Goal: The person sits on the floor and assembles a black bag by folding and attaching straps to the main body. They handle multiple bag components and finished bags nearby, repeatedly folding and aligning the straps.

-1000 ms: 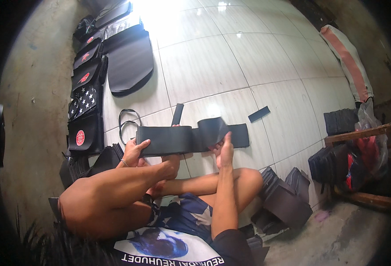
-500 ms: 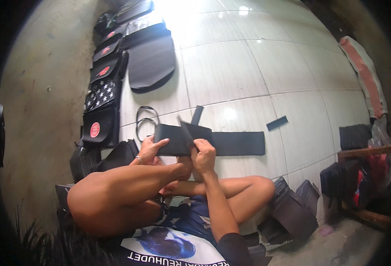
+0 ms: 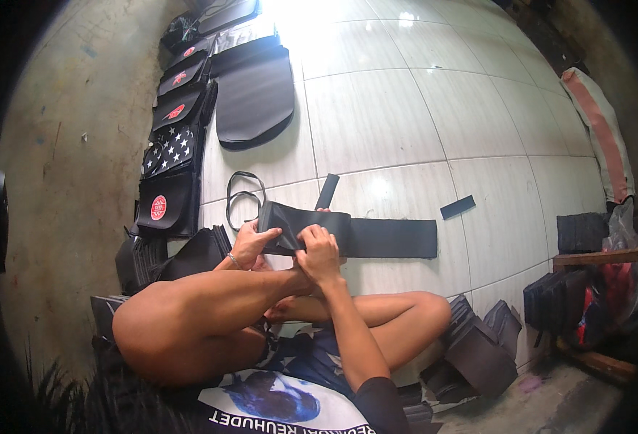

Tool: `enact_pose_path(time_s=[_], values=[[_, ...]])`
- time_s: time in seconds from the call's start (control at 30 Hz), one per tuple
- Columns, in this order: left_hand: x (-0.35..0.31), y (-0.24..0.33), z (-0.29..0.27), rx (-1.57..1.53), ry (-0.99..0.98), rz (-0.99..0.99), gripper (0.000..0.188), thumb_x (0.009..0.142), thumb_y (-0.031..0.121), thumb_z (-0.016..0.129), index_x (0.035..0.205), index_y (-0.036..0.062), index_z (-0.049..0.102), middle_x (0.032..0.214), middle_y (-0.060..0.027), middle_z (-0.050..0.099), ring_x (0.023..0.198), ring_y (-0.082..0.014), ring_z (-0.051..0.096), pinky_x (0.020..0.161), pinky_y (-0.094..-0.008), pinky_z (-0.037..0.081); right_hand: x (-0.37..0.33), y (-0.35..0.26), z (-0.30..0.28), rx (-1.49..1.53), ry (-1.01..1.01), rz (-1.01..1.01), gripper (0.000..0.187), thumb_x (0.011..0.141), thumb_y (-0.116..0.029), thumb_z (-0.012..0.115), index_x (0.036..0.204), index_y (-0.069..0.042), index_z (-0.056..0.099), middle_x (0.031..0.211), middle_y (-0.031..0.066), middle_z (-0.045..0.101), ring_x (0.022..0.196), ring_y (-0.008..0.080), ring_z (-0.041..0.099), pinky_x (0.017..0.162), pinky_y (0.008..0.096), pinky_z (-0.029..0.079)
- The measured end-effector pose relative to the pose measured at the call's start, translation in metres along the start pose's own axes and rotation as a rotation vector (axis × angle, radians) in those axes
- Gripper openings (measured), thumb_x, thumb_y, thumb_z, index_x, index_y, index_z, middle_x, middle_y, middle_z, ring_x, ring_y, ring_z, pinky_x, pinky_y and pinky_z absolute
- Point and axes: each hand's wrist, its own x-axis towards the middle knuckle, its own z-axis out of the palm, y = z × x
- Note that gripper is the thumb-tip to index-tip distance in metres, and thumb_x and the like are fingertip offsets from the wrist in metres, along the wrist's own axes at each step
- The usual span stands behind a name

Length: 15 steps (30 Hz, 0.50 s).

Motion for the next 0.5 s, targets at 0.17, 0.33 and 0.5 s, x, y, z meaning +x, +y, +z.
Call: enact_pose_path(time_s=[0.17,0.33,0.5], values=[[-0.002,0.003,-0.003,0.11,0.048,-0.01,0.033,0.082,0.003,0.072,0.11,-0.0083,0.059,0.097,-0.0118,0.069,0.084,-0.0147,0.066,0.074,-0.0286,0.055,0.007,-0.028,-0.002,0.253,-0.03,0.051,0.04,0.081,-0.021,0.072,0.113,0.001,0.063,0.108,0.016,0.064,0.102,0.0331,0.063,0.086,0.0422,0.05],[0.002,-0.001,0.001,0.019,-0.042,0.068,0.03,0.085,0.002,0.07,0.112,-0.0076,0.058,0.1,-0.0117,0.069,0.087,-0.0147,0.066,0.08,-0.0295,0.055,0.011,-0.006,0.018,0.491,0.206,0.275,0.019,0.083,-0.009,0.073,0.097,0.003,0.068,0.082,0.0105,0.068,0.074,0.0172,0.065,0.07,0.0295,0.053],[0.0,-0.011,-0.016,-0.096,-0.023,0.029,0.028,0.088,0.002,0.067,0.113,-0.0074,0.058,0.103,-0.0118,0.069,0.091,-0.0153,0.066,0.084,-0.0302,0.054,-0.01,0.065,-0.054,0.644,0.33,0.558,0.023,0.084,-0.01,0.074,0.101,0.003,0.068,0.086,0.0035,0.066,0.073,0.0109,0.059,0.068,0.0277,0.051]])
